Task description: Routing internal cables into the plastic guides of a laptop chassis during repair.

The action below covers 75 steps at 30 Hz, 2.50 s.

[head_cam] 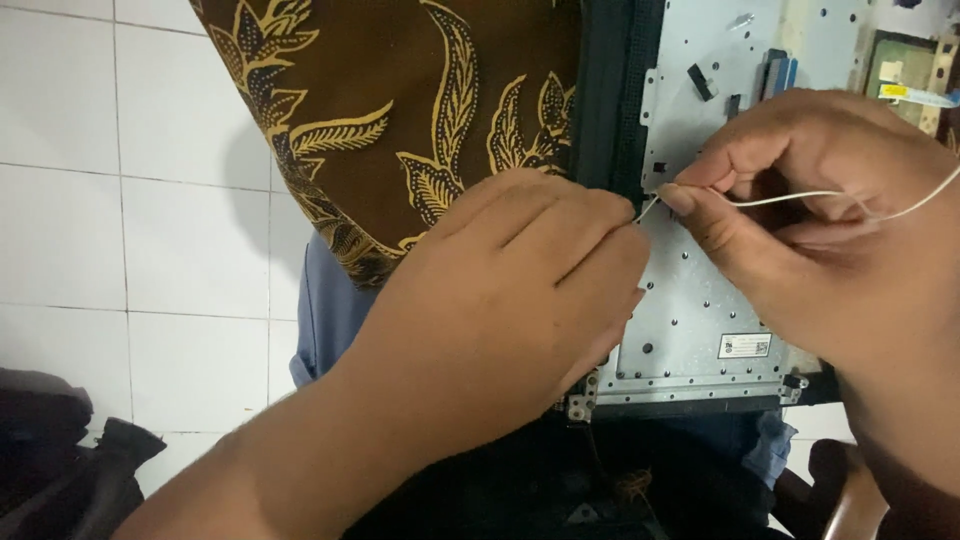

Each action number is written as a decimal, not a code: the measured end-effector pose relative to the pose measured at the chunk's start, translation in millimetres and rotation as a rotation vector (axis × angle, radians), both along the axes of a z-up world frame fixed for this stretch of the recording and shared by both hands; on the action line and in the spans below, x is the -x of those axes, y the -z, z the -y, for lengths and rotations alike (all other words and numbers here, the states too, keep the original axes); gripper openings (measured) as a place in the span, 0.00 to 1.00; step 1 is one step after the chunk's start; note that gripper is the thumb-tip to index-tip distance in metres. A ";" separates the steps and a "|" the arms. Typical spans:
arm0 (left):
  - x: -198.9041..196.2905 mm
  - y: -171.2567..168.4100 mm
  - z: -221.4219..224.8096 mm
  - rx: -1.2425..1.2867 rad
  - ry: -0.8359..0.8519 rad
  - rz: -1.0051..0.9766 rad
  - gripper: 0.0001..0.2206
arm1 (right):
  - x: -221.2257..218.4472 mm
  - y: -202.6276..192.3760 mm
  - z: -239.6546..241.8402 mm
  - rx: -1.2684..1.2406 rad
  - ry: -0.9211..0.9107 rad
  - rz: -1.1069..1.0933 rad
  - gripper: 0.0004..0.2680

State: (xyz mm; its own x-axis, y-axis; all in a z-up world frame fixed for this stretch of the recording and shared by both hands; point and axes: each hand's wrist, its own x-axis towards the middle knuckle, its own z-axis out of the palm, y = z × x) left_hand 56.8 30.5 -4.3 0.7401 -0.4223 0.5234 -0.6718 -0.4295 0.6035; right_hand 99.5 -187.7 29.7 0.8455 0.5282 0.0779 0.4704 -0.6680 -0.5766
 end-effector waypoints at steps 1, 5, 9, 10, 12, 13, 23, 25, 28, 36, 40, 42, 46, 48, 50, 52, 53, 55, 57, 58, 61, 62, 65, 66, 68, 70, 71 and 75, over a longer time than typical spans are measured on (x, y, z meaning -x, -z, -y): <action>0.1 -0.3 -0.3 -0.017 0.001 -0.002 0.01 | 0.9 -0.4 -0.3 0.011 0.018 0.008 0.08; 0.4 0.1 -0.2 -0.055 0.009 0.031 0.06 | 1.7 3.7 1.1 0.010 0.024 0.044 0.08; 0.0 -0.8 -0.1 -0.081 0.005 0.037 0.07 | 2.4 2.0 1.3 0.041 0.030 0.053 0.08; 0.4 0.0 0.8 -0.059 -0.011 0.042 0.07 | 1.5 2.3 2.3 0.027 0.000 0.061 0.07; 1.4 0.8 0.8 -0.045 -0.034 0.049 0.07 | -2.4 4.7 4.6 0.005 -0.036 0.070 0.06; 1.7 0.7 0.1 -0.048 -0.027 0.025 0.04 | -4.9 5.4 6.0 -0.005 -0.070 0.057 0.06; -1.5 -3.3 1.8 -0.109 -0.041 0.016 0.07 | 0.4 -0.6 4.4 0.145 0.038 0.016 0.04; -1.8 -3.9 3.0 -0.116 -0.051 -0.001 0.07 | -1.7 -0.5 4.8 0.151 0.015 0.014 0.04; -0.2 -1.7 2.9 -0.156 -0.093 0.000 0.04 | -2.8 -4.1 1.9 0.177 -0.026 -0.014 0.05; 2.9 -0.1 11.7 -0.202 -0.214 0.085 0.03 | -2.4 2.6 10.4 0.162 -0.009 -0.036 0.06; 5.4 -3.5 13.3 -0.294 -0.222 0.048 0.13 | -5.3 -3.2 6.7 0.187 -0.004 -0.097 0.08; 5.9 -4.6 14.3 -0.311 -0.231 0.050 0.13 | -7.5 -6.8 2.6 0.189 -0.020 -0.091 0.07; 7.4 -3.3 14.9 -0.282 -0.230 0.025 0.12 | -7.0 -8.2 -2.7 0.199 -0.043 -0.100 0.06; 8.6 -1.1 16.9 -0.273 -0.263 0.051 0.10 | -4.7 -7.9 -3.7 0.210 -0.001 -0.124 0.06; 10.1 1.2 20.2 -0.313 -0.344 0.089 0.07 | -3.9 -7.7 -5.8 0.211 0.028 -0.118 0.05; 9.7 0.0 21.4 -0.290 -0.351 0.069 0.06 | -3.6 -7.1 -6.4 0.234 0.034 -0.123 0.04; 9.4 -0.6 21.9 -0.269 -0.358 0.051 0.04 | -3.6 -6.9 -6.8 0.255 0.039 -0.127 0.04; 8.9 -1.6 22.9 -0.240 -0.361 0.024 0.03 | -3.9 -6.7 -7.7 0.286 0.046 -0.132 0.03; 8.7 -1.6 23.4 -0.212 -0.366 -0.002 0.02 | -3.2 -6.7 -8.0 0.316 0.052 -0.135 0.02; 8.7 -1.0 23.6 -0.224 -0.385 0.015 0.03 | -2.5 -6.9 -7.7 0.329 0.058 -0.139 0.03; 10.6 2.3 21.0 -0.255 -0.364 0.050 0.06 | -1.0 -7.3 -4.6 0.364 0.077 -0.140 0.04; 11.7 3.8 19.4 -0.277 -0.322 0.065 0.11 | -0.6 -7.3 -3.3 0.385 0.089 -0.142 0.05; 12.4 3.4 20.3 -0.299 -0.352 0.075 0.06 | -8.4 17.5 10.6 0.304 0.140 -0.309 0.23; 11.8 2.0 17.9 -0.298 -0.355 0.074 0.06 | -10.6 10.6 4.9 0.306 0.136 -0.308 0.23; 9.7 -0.7 15.2 -0.322 -0.279 0.056 0.08 | -13.4 -4.1 -3.8 0.493 0.209 -0.342 0.19; 9.5 -0.1 21.1 -0.340 -0.319 0.062 0.05 | -6.3 -2.0 4.6 0.381 0.147 -0.198 0.10; 9.8 -0.1 23.5 -0.367 -0.369 0.067 0.02 | -3.0 -0.3 8.2 0.262 0.076 -0.052 0.01; 10.3 -0.5 21.1 -0.363 -0.325 0.081 0.05 | -4.3 1.4 8.5 0.279 0.002 0.096 0.03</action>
State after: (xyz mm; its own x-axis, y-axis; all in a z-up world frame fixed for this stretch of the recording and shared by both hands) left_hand 46.5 9.5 -3.8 0.8270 -0.3416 0.4466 -0.5065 -0.7974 0.3279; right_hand 103.8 -196.2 28.3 0.8425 0.5387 0.0096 0.5123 -0.7955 -0.3237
